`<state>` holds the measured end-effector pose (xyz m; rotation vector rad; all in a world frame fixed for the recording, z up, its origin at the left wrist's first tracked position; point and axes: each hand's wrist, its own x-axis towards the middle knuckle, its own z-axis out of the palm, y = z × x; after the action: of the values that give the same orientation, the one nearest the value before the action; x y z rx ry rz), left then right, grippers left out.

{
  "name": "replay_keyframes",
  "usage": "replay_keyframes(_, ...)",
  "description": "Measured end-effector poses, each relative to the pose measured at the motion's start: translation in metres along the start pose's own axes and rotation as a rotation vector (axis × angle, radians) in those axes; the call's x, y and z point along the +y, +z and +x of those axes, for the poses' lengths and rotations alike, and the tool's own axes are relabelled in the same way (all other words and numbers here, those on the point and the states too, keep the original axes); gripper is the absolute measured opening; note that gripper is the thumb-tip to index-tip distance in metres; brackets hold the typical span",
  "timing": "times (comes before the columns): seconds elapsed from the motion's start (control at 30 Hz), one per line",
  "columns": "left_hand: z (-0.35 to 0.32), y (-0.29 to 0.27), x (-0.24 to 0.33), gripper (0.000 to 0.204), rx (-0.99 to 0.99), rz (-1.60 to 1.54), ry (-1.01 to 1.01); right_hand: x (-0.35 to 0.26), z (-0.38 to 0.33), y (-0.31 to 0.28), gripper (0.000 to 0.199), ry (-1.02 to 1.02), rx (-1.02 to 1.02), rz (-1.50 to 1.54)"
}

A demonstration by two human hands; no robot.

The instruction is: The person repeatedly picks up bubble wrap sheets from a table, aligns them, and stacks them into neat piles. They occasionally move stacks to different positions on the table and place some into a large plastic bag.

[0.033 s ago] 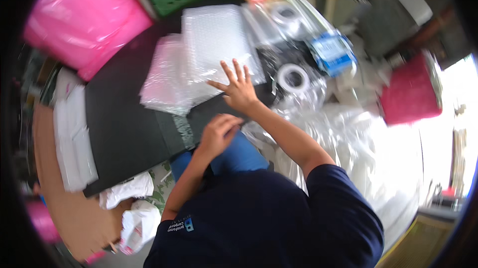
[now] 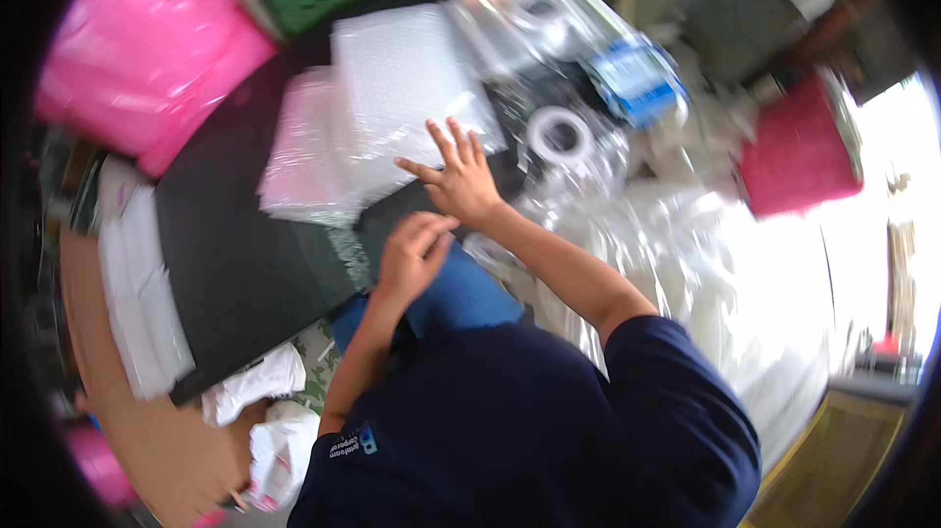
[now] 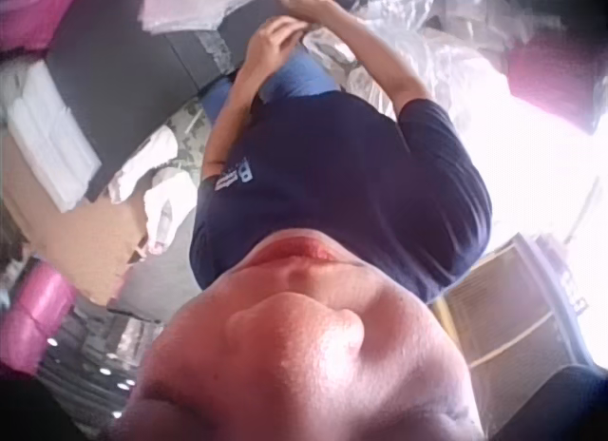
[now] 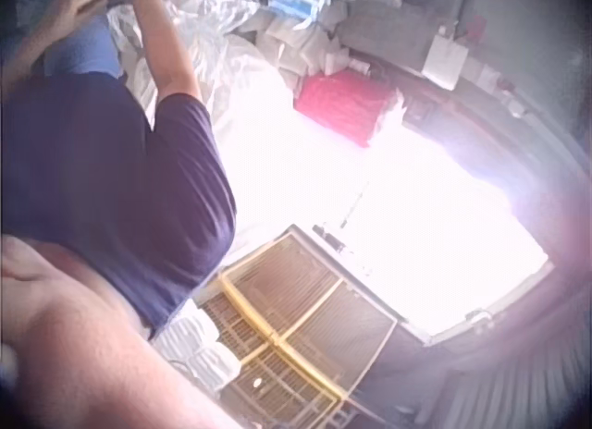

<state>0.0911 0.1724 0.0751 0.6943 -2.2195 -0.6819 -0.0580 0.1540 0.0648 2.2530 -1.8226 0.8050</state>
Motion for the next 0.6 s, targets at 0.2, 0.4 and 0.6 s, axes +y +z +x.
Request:
replay_keyframes(0.2, 0.03, 0.05, -0.001, 0.044, -0.147, 0.024, 0.162, 0.022, -0.253, -0.035, 0.053, 0.176, -0.441, 0.093)
replay_keyframes(0.4, 0.036, 0.104, 0.024, 0.042, -0.447, 0.06, 0.364, 0.102, -0.346, -0.174, 0.07, 0.903, -0.87, -0.509)
replay_keyframes(0.6, 0.014, 0.135, 0.046, 0.031, -0.618, -0.009, 0.454, 0.196, -0.296, -0.248, 0.06, 1.482, -0.343, -1.073)
